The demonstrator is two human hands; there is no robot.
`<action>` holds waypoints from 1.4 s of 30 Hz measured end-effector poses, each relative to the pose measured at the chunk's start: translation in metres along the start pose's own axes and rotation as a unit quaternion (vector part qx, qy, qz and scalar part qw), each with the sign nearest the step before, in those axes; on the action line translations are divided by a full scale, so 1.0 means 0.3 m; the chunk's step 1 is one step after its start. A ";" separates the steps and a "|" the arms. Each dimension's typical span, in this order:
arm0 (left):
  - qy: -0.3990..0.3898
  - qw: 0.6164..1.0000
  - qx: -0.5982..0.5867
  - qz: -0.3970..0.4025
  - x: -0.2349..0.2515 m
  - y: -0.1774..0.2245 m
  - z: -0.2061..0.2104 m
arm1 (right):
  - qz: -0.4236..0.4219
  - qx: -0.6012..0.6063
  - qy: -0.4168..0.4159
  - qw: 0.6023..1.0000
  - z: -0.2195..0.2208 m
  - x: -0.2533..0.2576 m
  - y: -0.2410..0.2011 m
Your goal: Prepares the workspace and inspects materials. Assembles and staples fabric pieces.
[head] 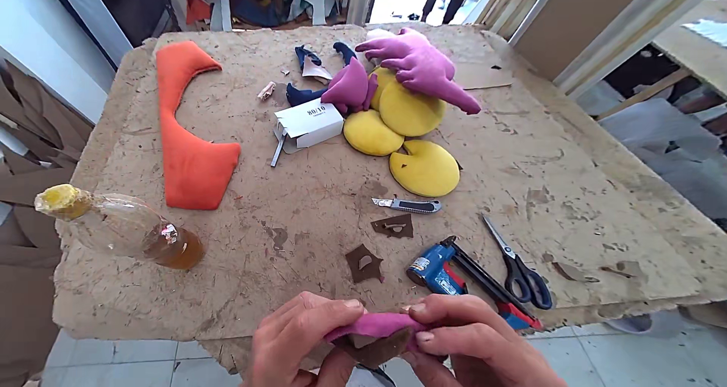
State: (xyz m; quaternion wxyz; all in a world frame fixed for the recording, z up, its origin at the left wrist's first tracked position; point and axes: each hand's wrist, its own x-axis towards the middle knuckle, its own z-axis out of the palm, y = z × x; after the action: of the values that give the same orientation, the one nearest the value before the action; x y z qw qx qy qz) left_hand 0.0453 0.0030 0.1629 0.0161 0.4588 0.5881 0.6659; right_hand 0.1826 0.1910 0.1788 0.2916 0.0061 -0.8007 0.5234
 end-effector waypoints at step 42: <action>-0.085 0.853 0.348 -0.380 -0.219 -0.419 0.008 | 0.411 -0.467 -0.097 0.777 -0.340 -0.271 0.335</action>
State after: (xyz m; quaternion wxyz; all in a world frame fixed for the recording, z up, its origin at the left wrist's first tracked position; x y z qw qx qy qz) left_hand 0.0196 0.0066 0.0236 0.1569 0.2299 0.9062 0.3183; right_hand 0.2654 0.2983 0.0854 -0.0633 -0.4101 -0.8970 0.1524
